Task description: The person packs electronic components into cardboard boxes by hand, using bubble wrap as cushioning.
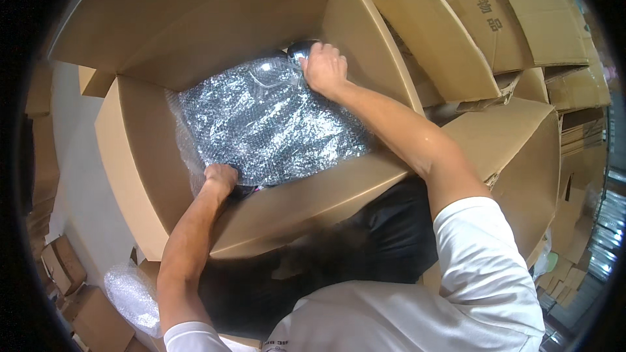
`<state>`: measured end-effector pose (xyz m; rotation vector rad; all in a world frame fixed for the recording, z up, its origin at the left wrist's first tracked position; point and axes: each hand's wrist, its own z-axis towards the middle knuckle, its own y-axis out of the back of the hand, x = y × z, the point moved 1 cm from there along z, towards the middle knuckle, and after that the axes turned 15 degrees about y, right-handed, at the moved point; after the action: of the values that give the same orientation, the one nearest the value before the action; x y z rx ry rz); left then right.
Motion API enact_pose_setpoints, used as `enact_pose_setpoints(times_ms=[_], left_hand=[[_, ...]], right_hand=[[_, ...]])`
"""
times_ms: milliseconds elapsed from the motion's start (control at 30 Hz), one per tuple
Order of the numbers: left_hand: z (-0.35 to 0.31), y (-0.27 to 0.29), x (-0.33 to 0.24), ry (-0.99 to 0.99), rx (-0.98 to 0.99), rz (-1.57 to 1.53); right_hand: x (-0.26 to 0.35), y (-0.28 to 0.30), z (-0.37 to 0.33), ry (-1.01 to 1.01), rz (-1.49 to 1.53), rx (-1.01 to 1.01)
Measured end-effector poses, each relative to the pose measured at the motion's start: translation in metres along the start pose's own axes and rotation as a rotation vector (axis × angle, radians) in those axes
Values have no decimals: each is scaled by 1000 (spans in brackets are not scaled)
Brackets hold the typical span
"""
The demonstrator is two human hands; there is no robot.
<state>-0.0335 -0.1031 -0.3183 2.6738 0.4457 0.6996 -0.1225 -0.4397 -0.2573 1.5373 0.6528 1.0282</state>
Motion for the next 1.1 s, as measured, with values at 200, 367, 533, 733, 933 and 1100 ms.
enact_pose_setpoints(times_ms=[200,367,533,733,933,1100], left_hand=[[-5,8,-2,-20,5,-29],[-3,7,-3,4,12,-82],[-5,9,-1,-5,8,-60],[-40,41,13,-159,70,-163],[-19,9,-14,-357,268,-396],[-2,18,-12,-455,-67,-348]], right_hand=[[-44,-42,7,-81,12,161],[-40,-58,37,54,-67,184],[-45,-48,51,140,-143,-47],[15,-11,39,382,-484,-146],[18,-33,-55,607,-199,978],[15,85,-34,723,-122,586]])
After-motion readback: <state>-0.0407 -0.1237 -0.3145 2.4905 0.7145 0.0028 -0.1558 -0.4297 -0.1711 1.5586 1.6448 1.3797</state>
